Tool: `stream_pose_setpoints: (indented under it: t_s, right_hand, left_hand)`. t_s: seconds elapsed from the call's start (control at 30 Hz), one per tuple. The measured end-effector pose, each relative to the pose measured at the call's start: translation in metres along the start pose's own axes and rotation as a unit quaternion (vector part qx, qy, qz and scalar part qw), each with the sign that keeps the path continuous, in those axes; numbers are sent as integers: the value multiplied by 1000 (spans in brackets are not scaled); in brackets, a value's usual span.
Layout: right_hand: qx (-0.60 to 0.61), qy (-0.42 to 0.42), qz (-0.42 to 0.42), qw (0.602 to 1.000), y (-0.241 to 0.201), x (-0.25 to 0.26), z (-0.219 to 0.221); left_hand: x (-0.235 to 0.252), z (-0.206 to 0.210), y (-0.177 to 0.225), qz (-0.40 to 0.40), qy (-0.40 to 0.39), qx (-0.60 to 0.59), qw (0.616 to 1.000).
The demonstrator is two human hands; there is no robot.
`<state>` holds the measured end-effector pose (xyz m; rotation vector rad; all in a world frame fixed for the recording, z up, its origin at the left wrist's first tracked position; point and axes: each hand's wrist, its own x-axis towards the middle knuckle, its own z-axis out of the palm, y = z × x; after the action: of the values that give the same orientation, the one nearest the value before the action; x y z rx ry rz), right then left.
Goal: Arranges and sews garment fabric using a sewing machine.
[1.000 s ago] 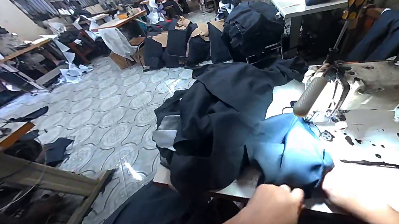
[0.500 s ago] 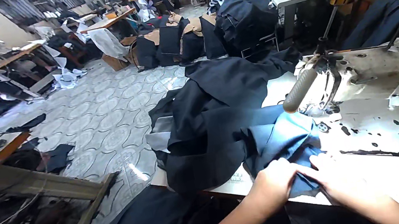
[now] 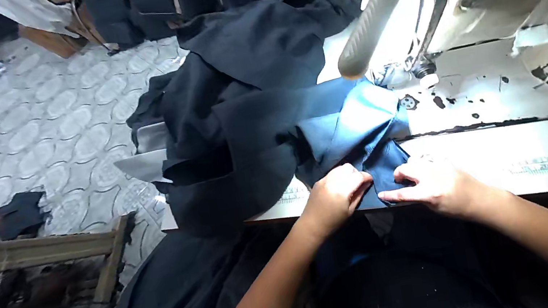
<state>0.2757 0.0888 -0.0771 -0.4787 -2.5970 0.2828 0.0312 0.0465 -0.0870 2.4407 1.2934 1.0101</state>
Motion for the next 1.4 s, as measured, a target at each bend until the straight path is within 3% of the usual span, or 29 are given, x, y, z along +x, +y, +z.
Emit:
stream_pose_setpoints:
  t_s: [0.13,0.23,0.3,0.47,0.6,0.73,0.87,1.0,1.2,1.4]
  right_hand:
    - [3,-3,3,1000,1,-1,2]
    - [13,9,8,1000,2,-2,4]
    - [12,16,12,1000,1,-4,5]
    - [-7,31,30,999,-4,-6,8]
    - [-9,44,103,994,-13,-1,12]
    - [57,43,171,983,-14,4,11]
    - [66,62,202,975,-16,5,15]
    - [52,111,190,974,-14,4,20]
    - [-38,99,64,992,-16,-7,20]
    - [54,75,146,985,-17,-1,15]
  left_hand:
    - [-1,3,8,-51,8,57,997]
    - [-3,10,12,19,82,97,992]
    - [-5,11,15,32,64,111,991]
    - [-2,6,19,-74,-13,123,990]
    - [-8,0,17,-43,-49,92,994]
    - [-15,2,17,3,-16,89,996]
    - [-12,3,23,-16,14,104,994]
    - [-8,5,26,-22,3,123,992]
    - [-15,6,20,11,13,135,991]
    - [-16,3,22,37,20,140,989]
